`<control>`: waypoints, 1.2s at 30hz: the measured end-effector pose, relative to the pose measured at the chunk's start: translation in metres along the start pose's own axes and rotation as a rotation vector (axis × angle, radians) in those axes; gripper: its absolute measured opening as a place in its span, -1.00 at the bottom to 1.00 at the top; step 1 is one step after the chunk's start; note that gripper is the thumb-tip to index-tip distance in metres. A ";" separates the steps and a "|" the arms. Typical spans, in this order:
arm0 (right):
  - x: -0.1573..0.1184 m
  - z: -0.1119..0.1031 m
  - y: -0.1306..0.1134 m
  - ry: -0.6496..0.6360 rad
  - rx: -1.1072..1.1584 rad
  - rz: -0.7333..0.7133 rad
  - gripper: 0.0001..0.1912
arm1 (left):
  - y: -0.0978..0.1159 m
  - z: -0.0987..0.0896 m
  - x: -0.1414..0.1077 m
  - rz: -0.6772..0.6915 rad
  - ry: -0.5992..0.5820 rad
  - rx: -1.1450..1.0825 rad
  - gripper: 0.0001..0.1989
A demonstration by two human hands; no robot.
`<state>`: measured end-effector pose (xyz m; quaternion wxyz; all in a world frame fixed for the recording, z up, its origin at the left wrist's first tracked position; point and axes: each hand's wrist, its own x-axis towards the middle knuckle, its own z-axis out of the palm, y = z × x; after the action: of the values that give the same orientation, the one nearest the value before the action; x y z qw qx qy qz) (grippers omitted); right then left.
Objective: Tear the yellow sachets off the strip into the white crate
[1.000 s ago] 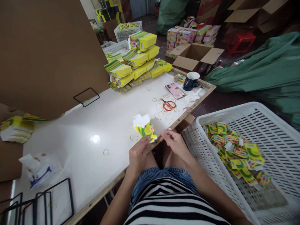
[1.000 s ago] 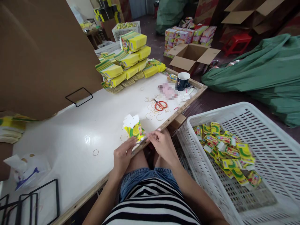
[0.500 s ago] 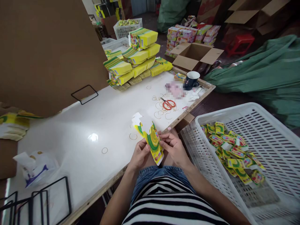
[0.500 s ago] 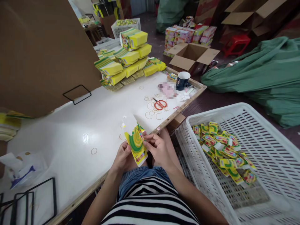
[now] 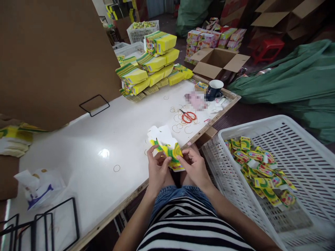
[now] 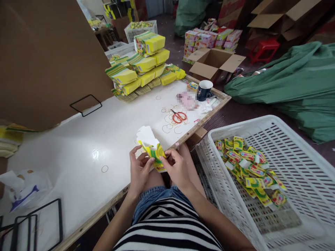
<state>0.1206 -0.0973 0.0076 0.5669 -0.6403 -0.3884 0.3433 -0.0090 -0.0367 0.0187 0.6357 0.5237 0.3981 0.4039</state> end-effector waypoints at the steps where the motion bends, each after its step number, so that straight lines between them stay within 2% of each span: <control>1: 0.001 -0.002 0.000 -0.025 0.009 -0.035 -0.74 | 0.002 -0.002 -0.001 -0.002 -0.035 0.008 -0.41; 5: 0.007 -0.015 -0.004 -0.215 0.096 -0.120 -0.52 | 0.011 -0.013 -0.001 -0.040 -0.242 -0.010 -0.44; 8: 0.013 -0.025 -0.010 -0.336 0.094 -0.128 -0.66 | 0.016 -0.020 0.000 -0.090 -0.360 -0.060 -0.56; 11: 0.019 -0.031 -0.017 -0.385 0.002 -0.170 -0.80 | 0.016 -0.021 -0.002 -0.145 -0.424 -0.114 -0.64; 14: 0.021 -0.031 -0.019 -0.354 -0.069 -0.232 -0.73 | 0.013 -0.019 -0.003 -0.192 -0.449 -0.191 -0.45; 16: 0.020 -0.029 -0.018 -0.307 -0.054 -0.216 -0.76 | 0.012 -0.018 -0.003 -0.206 -0.457 -0.209 -0.31; 18: 0.020 -0.027 -0.015 -0.237 -0.004 -0.163 -0.75 | 0.010 -0.017 -0.003 -0.194 -0.459 -0.180 -0.36; 20: 0.021 -0.028 -0.014 -0.166 0.024 -0.142 -0.70 | 0.009 -0.017 -0.001 -0.147 -0.423 -0.103 -0.52; 23: 0.024 -0.032 -0.016 -0.190 0.014 -0.138 -0.69 | 0.005 -0.017 0.000 -0.059 -0.325 0.053 -0.64; 25: 0.026 -0.033 -0.018 -0.307 -0.011 -0.088 -0.73 | 0.003 -0.016 0.000 -0.025 -0.299 0.110 -0.63; 27: 0.027 -0.033 -0.018 -0.395 -0.086 -0.047 -0.68 | 0.002 -0.014 0.000 -0.016 -0.325 0.113 -0.60; 32: 0.025 -0.025 -0.018 -0.286 -0.355 -0.094 -0.72 | 0.008 -0.012 -0.002 -0.082 -0.397 0.046 -0.55; 36: 0.022 -0.021 -0.020 -0.300 -0.401 -0.095 -0.64 | 0.010 -0.012 -0.002 -0.111 -0.391 -0.005 -0.53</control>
<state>0.1468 -0.0860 0.0301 0.3801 -0.6628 -0.5582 0.3236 -0.0220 -0.0334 0.0271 0.7234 0.5678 0.2945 0.2599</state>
